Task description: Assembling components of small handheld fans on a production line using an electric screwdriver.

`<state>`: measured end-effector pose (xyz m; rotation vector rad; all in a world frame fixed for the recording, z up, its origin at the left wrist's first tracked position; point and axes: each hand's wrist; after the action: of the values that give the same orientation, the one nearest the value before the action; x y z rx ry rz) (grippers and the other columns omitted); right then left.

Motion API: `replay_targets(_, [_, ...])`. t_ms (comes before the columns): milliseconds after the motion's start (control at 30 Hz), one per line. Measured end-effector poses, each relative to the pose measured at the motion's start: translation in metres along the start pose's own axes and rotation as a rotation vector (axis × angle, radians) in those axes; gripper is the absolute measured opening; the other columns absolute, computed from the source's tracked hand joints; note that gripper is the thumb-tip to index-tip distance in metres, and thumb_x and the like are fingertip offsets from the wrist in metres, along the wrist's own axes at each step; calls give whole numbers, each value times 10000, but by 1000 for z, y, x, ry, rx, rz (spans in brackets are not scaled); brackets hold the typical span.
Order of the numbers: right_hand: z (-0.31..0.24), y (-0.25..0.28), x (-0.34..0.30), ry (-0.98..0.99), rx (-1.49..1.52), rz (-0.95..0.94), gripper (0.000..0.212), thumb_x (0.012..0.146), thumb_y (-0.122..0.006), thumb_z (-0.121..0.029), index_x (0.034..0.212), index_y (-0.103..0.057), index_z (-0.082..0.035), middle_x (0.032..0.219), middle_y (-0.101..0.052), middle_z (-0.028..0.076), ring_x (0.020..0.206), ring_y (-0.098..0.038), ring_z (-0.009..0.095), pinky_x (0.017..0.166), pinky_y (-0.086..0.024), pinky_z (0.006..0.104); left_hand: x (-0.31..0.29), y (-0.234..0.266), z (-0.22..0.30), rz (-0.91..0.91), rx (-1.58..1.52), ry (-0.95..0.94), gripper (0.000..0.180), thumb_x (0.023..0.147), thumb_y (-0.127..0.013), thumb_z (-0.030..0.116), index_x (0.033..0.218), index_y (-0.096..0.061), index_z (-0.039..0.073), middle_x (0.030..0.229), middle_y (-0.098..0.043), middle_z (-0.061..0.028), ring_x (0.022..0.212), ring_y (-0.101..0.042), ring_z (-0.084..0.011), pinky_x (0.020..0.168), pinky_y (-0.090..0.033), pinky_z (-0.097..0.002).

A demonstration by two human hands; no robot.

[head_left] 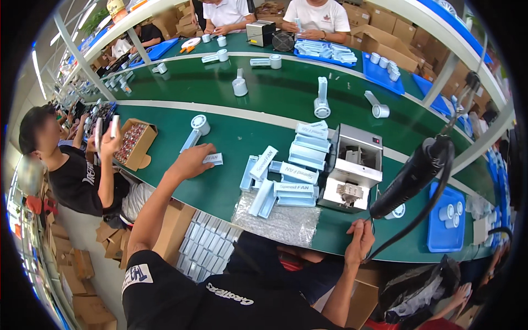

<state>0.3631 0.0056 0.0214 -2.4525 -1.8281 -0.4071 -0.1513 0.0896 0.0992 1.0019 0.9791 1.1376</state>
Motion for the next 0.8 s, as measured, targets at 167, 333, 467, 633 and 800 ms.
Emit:
replay_targets(167, [-8,-4,0,0,-76,11,273,1088,-517,-163,882,-574,7,763,-538,24,689,-476,93,646,-383,257,35,17,17,53,15,-160,348,877,-792,254,1115,-641,50,1028,-695,-147,968,-680,-372,805,-548,-437])
replay_targets(333, [-3,-7,-1,-8,-2,69,292,1101,-506,-169,867,-560,-2,739,-511,16,689,-465,95,652,-378,255,112,54,17,308,-331,-288,328,849,-839,272,954,-675,8,800,-696,-105,750,-696,-237,669,-541,-373])
replay_targets(467, [-2,-3,-1,24,-14,52,248,1085,-508,-121,887,-558,21,776,-549,32,681,-481,93,638,-398,256,173,65,-31,440,-809,33,330,923,-810,307,960,-705,-4,821,-724,-72,654,-697,-134,579,-570,-264])
replay_targets(633, [1,-3,1,24,-9,40,260,1087,-514,-136,882,-560,17,769,-544,31,681,-482,93,635,-398,257,205,75,-147,682,-1139,382,303,950,-754,214,1015,-688,-74,917,-745,-163,730,-764,-226,635,-647,-295])
replay_targets(800, [-1,-6,0,19,-1,40,272,1090,-511,-147,882,-571,18,738,-539,31,677,-481,92,633,-399,262,168,80,-291,937,-1335,721,357,940,-735,145,1139,-596,-116,1075,-673,-211,845,-744,-354,677,-684,-358])
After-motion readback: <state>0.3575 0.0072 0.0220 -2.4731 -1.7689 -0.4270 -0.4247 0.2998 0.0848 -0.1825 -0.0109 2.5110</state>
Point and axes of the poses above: each hand's wrist, its own x-axis towards the middle knuckle, its own y-axis out of the back of the hand, z = x × y
